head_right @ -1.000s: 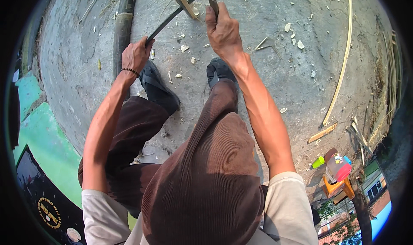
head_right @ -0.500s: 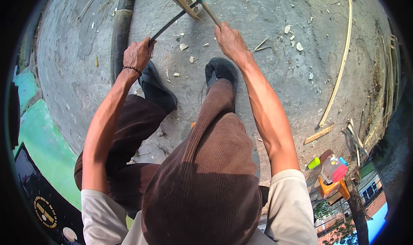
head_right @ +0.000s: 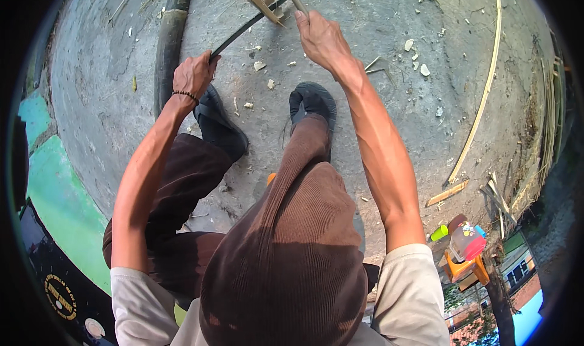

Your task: The person strips layers from a piece of bamboo by placing a blade against it and striking the blade with a hammer, then peels the strip away by hand.

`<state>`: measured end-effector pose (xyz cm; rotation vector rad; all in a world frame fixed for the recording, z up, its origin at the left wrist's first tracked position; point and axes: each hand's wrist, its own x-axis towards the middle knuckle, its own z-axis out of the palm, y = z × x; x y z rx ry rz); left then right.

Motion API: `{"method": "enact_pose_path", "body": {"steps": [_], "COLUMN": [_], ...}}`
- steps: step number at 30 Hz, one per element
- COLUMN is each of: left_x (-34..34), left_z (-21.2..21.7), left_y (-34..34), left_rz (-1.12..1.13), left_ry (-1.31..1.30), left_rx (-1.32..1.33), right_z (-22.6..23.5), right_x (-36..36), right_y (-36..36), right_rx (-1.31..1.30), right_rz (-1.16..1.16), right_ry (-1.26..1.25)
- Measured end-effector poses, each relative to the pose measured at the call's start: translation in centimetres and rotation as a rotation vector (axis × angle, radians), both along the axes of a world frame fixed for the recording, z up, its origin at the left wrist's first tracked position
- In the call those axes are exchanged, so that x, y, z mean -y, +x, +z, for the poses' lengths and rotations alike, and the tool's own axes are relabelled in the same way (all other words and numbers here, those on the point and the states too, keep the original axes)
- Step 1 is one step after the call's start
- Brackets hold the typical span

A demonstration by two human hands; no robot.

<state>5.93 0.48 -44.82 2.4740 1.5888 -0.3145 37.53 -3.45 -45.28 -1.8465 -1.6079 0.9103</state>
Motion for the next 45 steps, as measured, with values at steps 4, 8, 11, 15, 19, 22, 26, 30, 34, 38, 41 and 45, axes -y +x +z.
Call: {"method": "enact_pose_path", "body": {"steps": [4,8,11,15,19,22,26,30,34,38,41,45], "left_x": [-0.4,-0.7,-1.3,-0.7,-0.9,-1.6,-1.3,-1.3,0.2,1.5,2.3,3.7], "left_z": [0.1,-1.0,-0.1,-2.2,-1.5,-1.4,-1.4,1.2,1.4,3.0,2.5,-0.3], "left_y": [0.2,0.5,-0.6,0.4,-0.6,-0.7,0.3,1.5,2.7,5.2,5.6,4.8], "left_rz": [0.005,-0.004,-0.040,-0.049,-0.081,-0.068,-0.064,0.010,0.125,0.288,0.330,0.411], "left_ry": [-0.031,-0.037,0.007,-0.025,-0.011,0.007,-0.035,-0.117,-0.216,-0.374,-0.342,-0.410], "left_rx": [0.016,0.005,-0.010,0.041,0.008,0.008,0.017,0.027,0.080,0.042,0.083,0.204], "right_z": [0.5,-3.4,1.2,-6.1,-1.6,-0.4,-5.2,-4.4,-4.4,-3.7,-4.8,-4.8], "right_x": [1.7,2.1,2.3,2.7,0.6,2.4,5.9,7.4,9.7,12.1,13.7,14.8], "right_y": [-1.2,-0.2,-2.7,-0.8,-0.8,-1.8,0.1,-1.9,-2.5,-1.7,0.5,2.4], "right_rx": [-0.115,0.043,-0.156,-0.018,-0.076,-0.144,-0.035,-0.183,-0.431,-0.478,-0.421,-0.157], "right_rz": [-0.118,-0.041,-0.120,-0.031,-0.022,-0.153,-0.088,-0.089,-0.347,-0.448,-0.449,-0.406], "right_ry": [0.101,-0.110,-0.077,-0.175,-0.111,0.026,-0.129,-0.371,-0.508,-0.529,-0.521,-0.337]}}
